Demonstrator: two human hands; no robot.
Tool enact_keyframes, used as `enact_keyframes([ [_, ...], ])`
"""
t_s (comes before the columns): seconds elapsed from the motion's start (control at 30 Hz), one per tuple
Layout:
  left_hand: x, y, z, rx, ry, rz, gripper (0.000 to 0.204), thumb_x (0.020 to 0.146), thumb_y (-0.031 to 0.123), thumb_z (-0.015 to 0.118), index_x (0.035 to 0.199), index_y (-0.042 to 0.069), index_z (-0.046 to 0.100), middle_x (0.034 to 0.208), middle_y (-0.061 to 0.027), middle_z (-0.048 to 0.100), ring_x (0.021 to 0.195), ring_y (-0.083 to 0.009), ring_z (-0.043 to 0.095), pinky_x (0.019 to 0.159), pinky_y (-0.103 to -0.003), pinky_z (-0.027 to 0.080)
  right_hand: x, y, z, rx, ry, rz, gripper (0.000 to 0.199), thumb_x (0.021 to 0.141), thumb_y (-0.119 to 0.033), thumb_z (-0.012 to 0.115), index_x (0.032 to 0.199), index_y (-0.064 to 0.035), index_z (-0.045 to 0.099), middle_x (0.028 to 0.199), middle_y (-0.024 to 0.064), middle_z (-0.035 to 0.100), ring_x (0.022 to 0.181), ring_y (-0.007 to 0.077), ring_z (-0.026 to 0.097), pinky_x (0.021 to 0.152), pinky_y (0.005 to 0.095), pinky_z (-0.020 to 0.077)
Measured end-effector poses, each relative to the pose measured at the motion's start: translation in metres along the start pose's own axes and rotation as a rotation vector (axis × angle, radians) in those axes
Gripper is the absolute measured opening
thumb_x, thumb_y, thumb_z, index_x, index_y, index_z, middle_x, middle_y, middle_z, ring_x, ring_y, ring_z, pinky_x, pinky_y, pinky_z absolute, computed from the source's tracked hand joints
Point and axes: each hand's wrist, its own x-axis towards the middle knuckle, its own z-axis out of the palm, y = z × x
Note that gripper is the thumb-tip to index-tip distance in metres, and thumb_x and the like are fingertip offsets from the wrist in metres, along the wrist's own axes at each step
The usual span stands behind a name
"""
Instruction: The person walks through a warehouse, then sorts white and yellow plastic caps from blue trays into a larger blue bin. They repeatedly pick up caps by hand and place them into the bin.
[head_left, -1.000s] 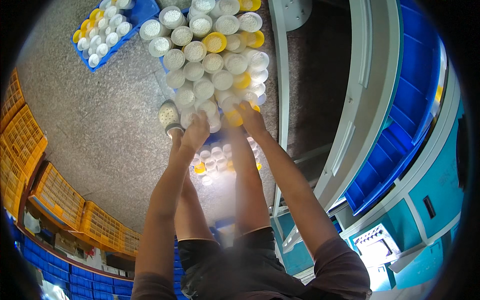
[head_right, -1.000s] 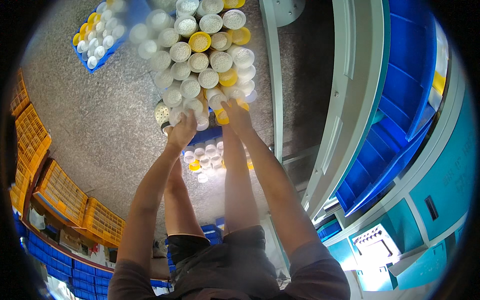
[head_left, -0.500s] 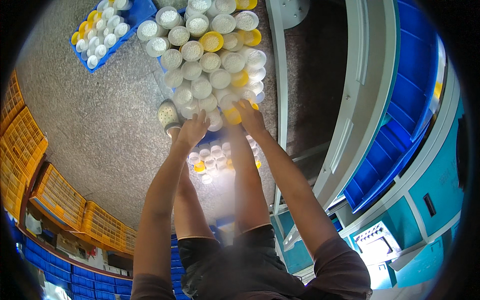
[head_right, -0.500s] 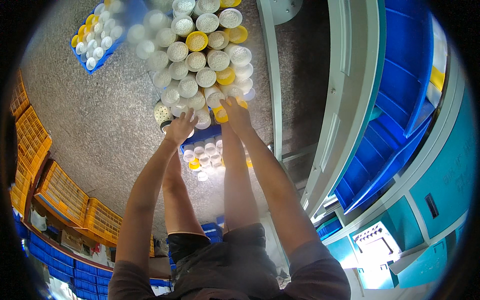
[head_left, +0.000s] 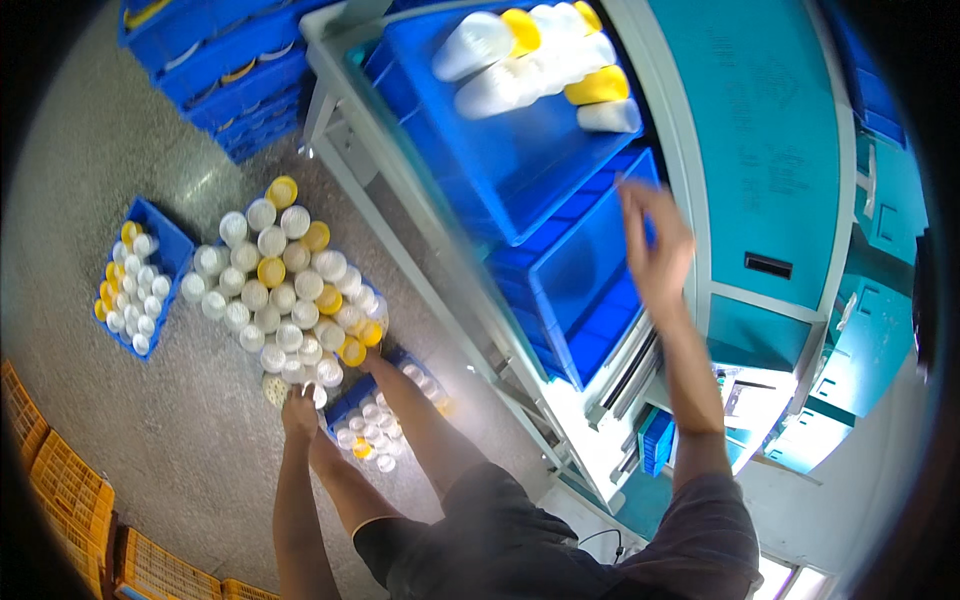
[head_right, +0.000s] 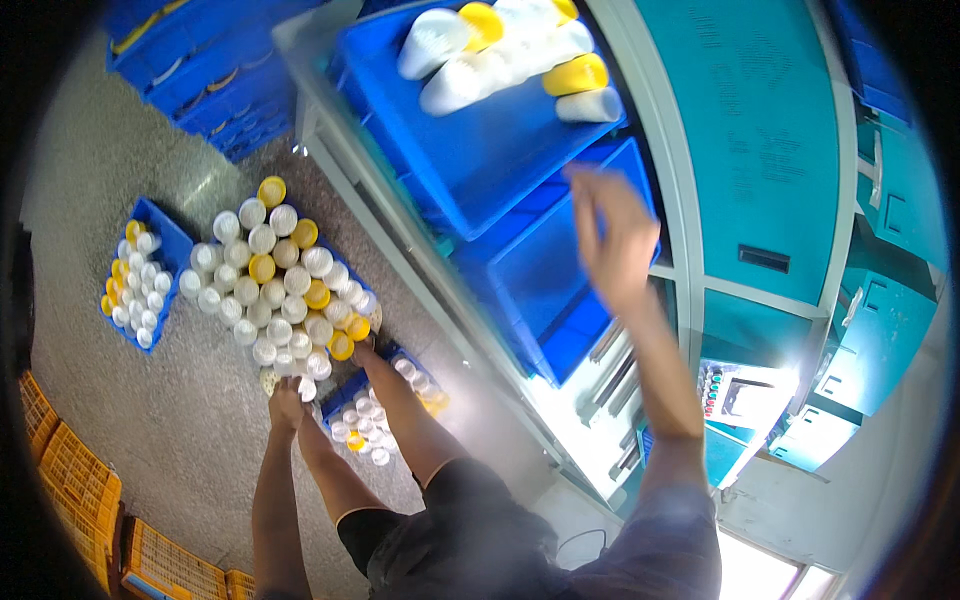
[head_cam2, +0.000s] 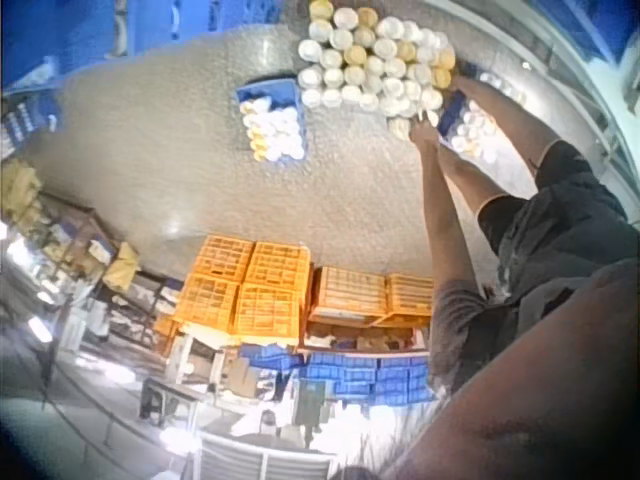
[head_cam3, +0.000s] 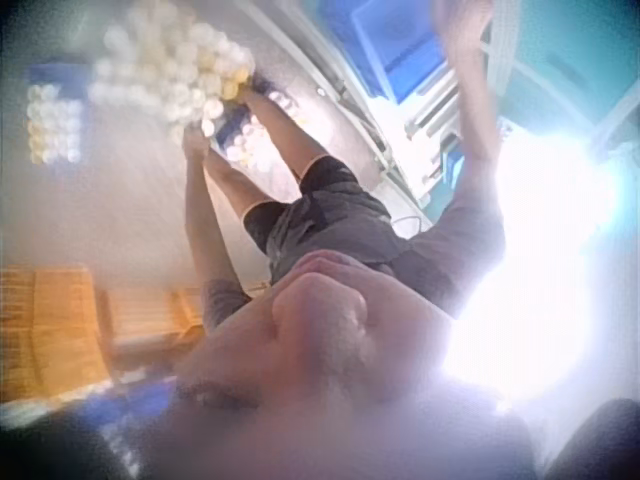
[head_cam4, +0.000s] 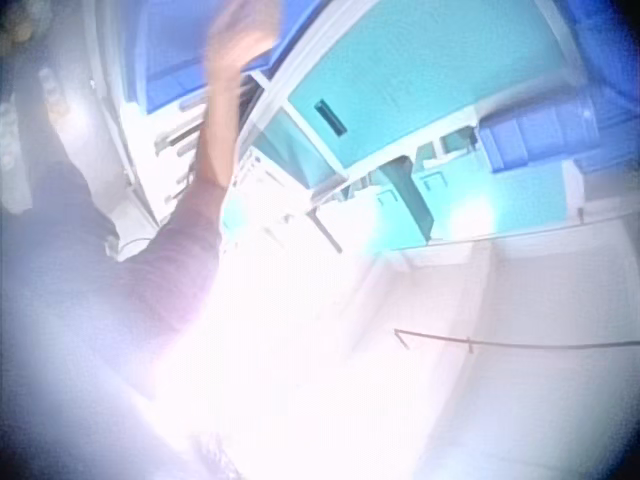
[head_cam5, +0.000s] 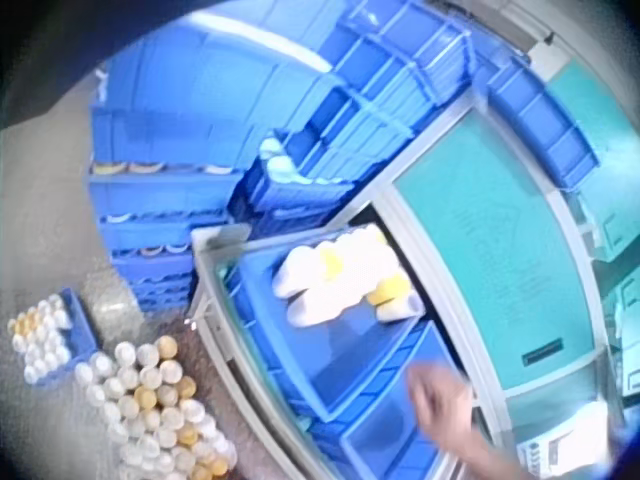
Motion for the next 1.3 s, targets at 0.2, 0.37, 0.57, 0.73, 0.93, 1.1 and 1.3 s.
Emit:
enact_keyframes([
  [0.2,-0.042,0.012,-0.007,-0.281,0.029,-0.352,0.032,0.079,0.016,0.063,0.109,0.006,0.062,0.095,-0.0206,0.064,0.092,-0.0396,0.061,0.079,-0.049,0.049,0.111,0.178,0.100,-0.468,-0.327,0.582,0.052,0.083,-0.043,0.068,0.129,-0.0228,0.054,0.117,0.0117,0.064,0.106,0.0331,0.063,0.088,0.0466,0.0507],
  [0.37,-0.074,0.027,0.019,-0.405,0.027,-0.501,0.034,0.079,0.015,0.066,0.111,0.004,0.064,0.098,-0.0205,0.068,0.090,-0.0370,0.067,0.077,-0.042,0.053,0.109,0.232,0.146,-0.314,-0.202,0.616,0.048,0.081,-0.045,0.067,0.122,-0.0216,0.062,0.110,0.0118,0.068,0.101,0.0320,0.066,0.087,0.0410,0.0517],
  [0.57,-0.088,0.044,0.027,-0.613,0.114,-0.367,0.032,0.079,0.008,0.066,0.111,0.004,0.063,0.115,-0.0210,0.061,0.097,-0.0323,0.066,0.081,-0.038,0.053,0.104,0.190,0.097,-0.194,-0.162,0.417,0.038,0.085,-0.037,0.064,0.113,-0.0121,0.068,0.095,0.0084,0.072,0.088,0.0264,0.069,0.079,0.0361,0.0538],
  [0.73,-0.123,0.040,0.000,-0.484,0.014,-0.436,0.031,0.083,0.014,0.064,0.113,0.006,0.063,0.099,-0.0187,0.068,0.091,-0.0331,0.067,0.079,-0.041,0.053,0.025,0.068,-0.001,-0.185,0.056,0.224,0.023,0.088,-0.019,0.068,0.106,-0.0046,0.070,0.089,0.0095,0.073,0.075,0.0174,0.071,0.061,0.0288,0.0553],
  [0.93,-0.172,0.015,-0.012,-0.175,-0.294,-0.499,0.056,0.082,0.037,0.063,0.126,0.004,0.052,0.109,-0.0282,0.061,0.100,-0.0439,0.061,0.085,-0.047,0.050,-0.109,-0.100,-0.028,0.264,-0.140,0.285,0.016,0.085,-0.006,0.069,0.101,-0.0042,0.070,0.098,0.0101,0.071,0.084,0.0190,0.069,0.073,0.0296,0.0566],
  [1.1,-0.207,-0.002,-0.002,-0.196,-0.512,-0.637,0.098,0.076,0.052,0.066,0.149,0.008,0.016,0.109,-0.0324,0.060,0.102,-0.0490,0.059,0.088,-0.052,0.049,-0.204,-0.161,0.129,0.482,-0.361,0.514,0.016,0.083,-0.011,0.071,0.097,-0.0046,0.069,0.092,0.0131,0.070,0.081,0.0269,0.068,0.072,0.0351,0.0534],
  [1.3,-0.225,0.005,0.012,-0.238,-0.447,-0.696,0.108,0.075,0.050,0.071,0.152,0.013,0.005,0.119,-0.0308,0.053,0.105,-0.0473,0.057,0.089,-0.053,0.048,-0.272,-0.141,0.343,0.176,-0.351,0.535,0.009,0.088,-0.022,0.062,0.092,-0.0148,0.065,0.077,0.0121,0.065,0.073,0.0328,0.064,0.063,0.0425,0.0504],
])
